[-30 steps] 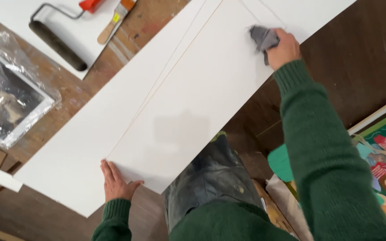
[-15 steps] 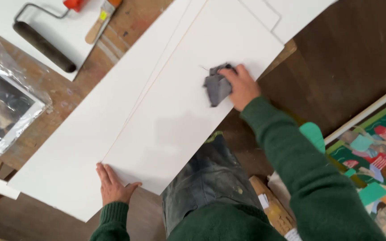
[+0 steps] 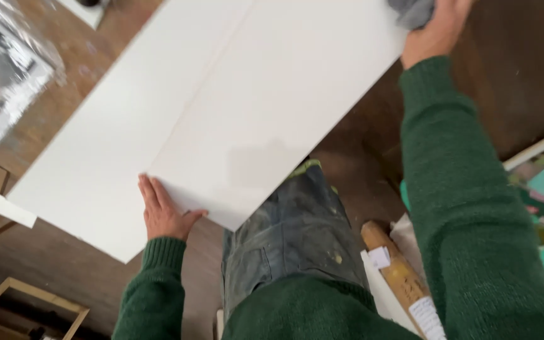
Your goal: Cleaning white boards with a rag and placing photographic prints into plastic sleeves in a workshop setting.
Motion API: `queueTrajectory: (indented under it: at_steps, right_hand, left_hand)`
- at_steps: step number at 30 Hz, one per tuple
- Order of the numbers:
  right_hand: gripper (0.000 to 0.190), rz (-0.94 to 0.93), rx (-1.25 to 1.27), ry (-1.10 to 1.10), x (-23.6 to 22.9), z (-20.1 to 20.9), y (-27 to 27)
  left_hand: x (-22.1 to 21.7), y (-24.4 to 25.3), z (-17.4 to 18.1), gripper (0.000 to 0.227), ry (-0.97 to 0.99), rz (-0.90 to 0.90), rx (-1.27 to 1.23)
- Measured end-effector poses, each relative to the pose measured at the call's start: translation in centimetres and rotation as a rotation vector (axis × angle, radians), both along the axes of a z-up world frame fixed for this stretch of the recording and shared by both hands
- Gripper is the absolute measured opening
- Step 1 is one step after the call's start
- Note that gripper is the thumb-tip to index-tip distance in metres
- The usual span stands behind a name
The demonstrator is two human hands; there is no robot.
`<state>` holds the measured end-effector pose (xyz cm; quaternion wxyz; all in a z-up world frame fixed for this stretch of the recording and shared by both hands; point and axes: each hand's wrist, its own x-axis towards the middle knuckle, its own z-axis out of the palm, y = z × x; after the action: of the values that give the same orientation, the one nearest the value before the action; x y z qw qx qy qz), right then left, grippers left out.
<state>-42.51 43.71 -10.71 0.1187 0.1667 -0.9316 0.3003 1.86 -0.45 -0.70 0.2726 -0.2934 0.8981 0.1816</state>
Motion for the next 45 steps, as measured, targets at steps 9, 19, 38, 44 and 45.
queueTrajectory:
  at_steps: [9,19,38,44,45]
  right_hand:
    - [0.028,0.278,-0.581,-0.931,34.8,8.7,-17.4]
    - [0.032,0.778,-0.284,-0.869,38.8,15.0,-17.0]
    - [0.039,1.248,-0.144,-0.742,48.6,10.7,-22.2]
    - [0.045,0.496,-0.044,-0.605,28.4,17.5,-18.2]
    - [0.048,0.388,-0.02,-0.477,24.6,16.7,-17.5]
  left_hand:
    - [0.6,-0.2,-0.1,0.158,0.029,-0.081,-0.021]
    - [3.2,-2.3,-1.2,0.135,0.189,-0.13,0.004]
    - [4.2,-5.8,3.3,0.082,0.48,-0.14,0.138]
    - [13.1,5.2,-0.4,0.035,0.539,0.687,0.539]
    - [14.0,7.4,-1.0,0.049,0.48,0.724,0.79]
